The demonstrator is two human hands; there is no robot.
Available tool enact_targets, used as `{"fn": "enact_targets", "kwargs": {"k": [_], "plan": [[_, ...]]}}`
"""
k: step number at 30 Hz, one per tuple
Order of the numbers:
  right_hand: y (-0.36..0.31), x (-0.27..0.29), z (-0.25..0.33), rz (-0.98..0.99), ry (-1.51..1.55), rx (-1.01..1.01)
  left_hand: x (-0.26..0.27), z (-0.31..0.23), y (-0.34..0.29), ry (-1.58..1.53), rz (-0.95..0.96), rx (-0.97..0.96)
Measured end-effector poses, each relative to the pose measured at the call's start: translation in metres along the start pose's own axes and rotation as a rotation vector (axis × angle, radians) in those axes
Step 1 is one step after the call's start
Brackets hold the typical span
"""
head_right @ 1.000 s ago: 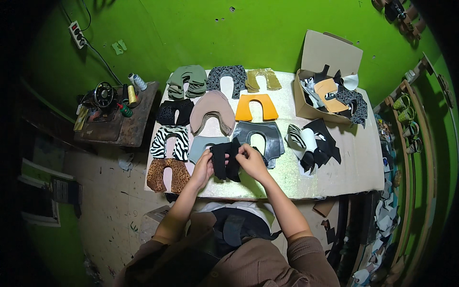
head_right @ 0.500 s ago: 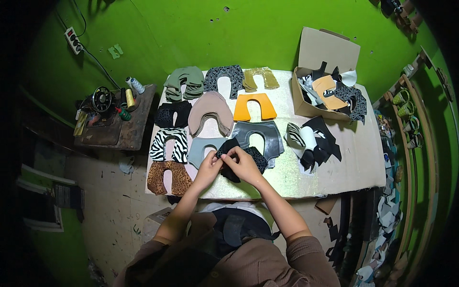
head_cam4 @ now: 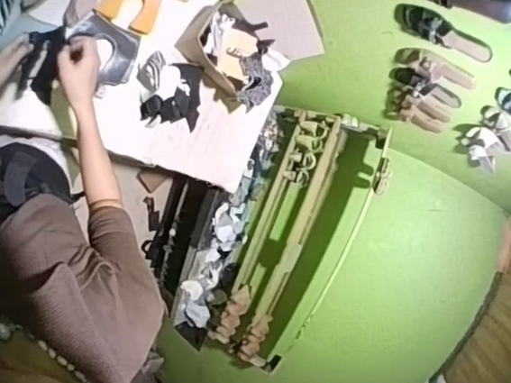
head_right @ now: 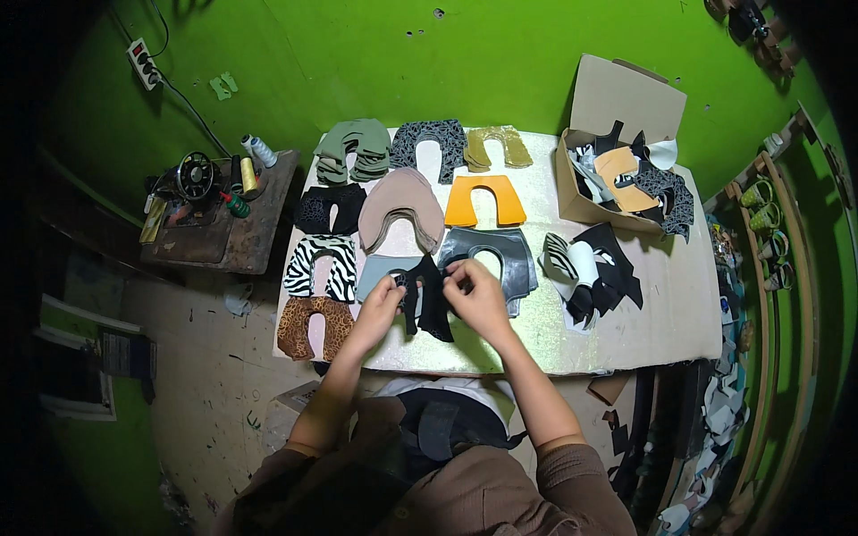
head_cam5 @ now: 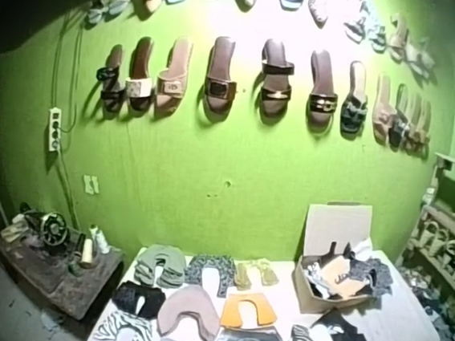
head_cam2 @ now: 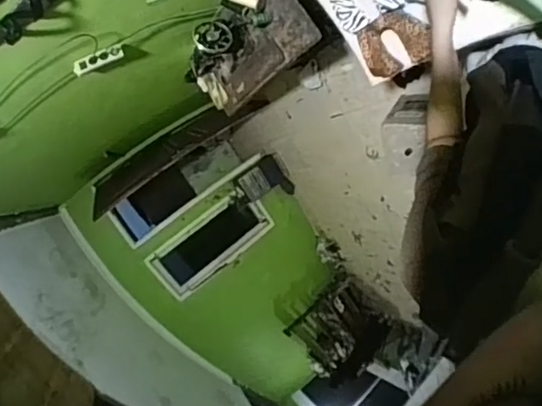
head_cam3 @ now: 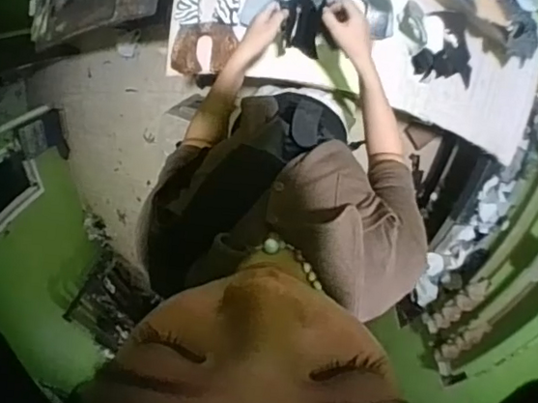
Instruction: Sorting and arranging various patterned and colored shoe upper components on a table.
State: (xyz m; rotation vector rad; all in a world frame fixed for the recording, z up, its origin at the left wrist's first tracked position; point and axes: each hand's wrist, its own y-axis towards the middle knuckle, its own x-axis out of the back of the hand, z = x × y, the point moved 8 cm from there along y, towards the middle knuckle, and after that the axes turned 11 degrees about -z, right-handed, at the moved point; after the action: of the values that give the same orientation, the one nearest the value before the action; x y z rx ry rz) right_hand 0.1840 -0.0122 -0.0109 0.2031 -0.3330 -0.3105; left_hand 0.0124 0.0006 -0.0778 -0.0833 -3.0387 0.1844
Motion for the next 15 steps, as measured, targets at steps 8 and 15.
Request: {"fn": "enact_targets", "kwargs": {"k": [8,15], "plan": [[-0.023,-0.032,0.020,0.165,0.100,0.042,-0.011,-0.013,-0.013,-0.211,0.046,0.123],[-0.026,-0.022,0.032,0.229,-0.090,0.302,-0.018,-0.038,-0.021,-0.164,0.140,-0.019]]}}
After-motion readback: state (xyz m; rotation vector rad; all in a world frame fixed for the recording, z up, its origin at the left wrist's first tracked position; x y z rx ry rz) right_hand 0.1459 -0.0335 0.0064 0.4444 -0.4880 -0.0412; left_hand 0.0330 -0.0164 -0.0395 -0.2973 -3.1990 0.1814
